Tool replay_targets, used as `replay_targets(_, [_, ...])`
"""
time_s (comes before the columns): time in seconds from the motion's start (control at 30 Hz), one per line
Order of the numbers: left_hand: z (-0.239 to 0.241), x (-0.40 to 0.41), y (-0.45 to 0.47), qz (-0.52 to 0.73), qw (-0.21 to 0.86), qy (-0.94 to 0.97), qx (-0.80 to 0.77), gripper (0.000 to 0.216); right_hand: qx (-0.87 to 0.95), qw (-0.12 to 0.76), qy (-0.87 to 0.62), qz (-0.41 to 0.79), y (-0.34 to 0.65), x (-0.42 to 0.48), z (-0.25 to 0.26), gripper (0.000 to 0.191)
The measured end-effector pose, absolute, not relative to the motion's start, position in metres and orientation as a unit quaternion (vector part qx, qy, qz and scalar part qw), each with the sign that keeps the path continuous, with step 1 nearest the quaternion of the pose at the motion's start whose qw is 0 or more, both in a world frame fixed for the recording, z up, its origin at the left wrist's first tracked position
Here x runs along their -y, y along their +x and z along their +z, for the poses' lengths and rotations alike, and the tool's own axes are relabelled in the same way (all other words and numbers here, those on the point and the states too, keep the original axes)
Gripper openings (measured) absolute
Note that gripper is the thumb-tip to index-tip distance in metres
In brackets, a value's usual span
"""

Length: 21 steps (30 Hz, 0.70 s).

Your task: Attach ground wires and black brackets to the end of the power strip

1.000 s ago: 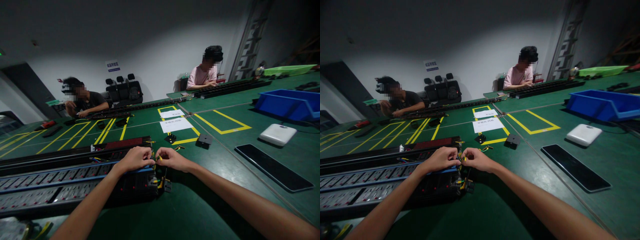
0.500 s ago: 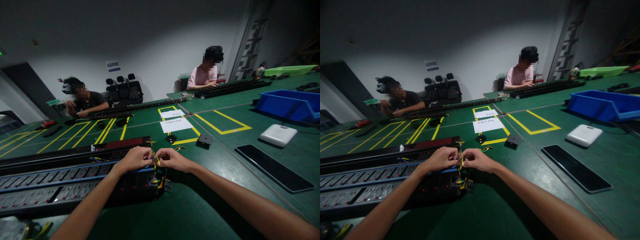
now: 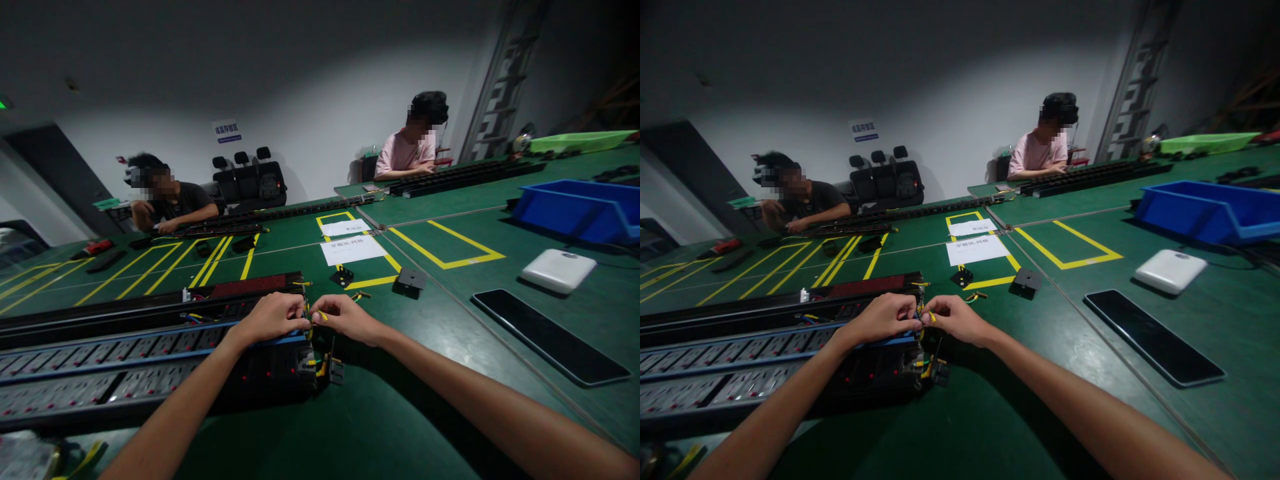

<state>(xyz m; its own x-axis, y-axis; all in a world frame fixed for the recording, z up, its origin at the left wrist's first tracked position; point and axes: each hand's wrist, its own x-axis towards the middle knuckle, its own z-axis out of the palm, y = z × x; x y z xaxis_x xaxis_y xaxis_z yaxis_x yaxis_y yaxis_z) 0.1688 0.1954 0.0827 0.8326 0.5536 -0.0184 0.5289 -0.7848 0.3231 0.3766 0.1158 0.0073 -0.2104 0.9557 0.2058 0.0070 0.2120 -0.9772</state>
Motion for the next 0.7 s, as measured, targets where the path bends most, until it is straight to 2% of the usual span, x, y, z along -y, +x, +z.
replay_targets(0.23, [0.083, -0.195, 0.169, 0.035, 0.159, 0.943, -0.291, 0.027, 0.562, 0.517, -0.465, 0.448, 0.372, -0.119, 0.001, 0.031])
replay_targets(0.33, [0.082, -0.196, 0.169, 0.035, 0.158, 0.943, -0.289, 0.028, 0.544, 0.534, -0.464, 0.451, 0.372, -0.116, 0.004, 0.032])
replay_targets(0.53, [0.082, -0.196, 0.168, 0.037, 0.157, 0.945, -0.284, 0.023, 0.604, 0.471, -0.411, 0.495, 0.376, -0.107, 0.017, 0.035])
replay_targets(0.7, [0.082, -0.196, 0.168, 0.036, 0.156, 0.945, -0.285, 0.027, 0.577, 0.488, -0.439, 0.486, 0.376, -0.109, 0.015, 0.028])
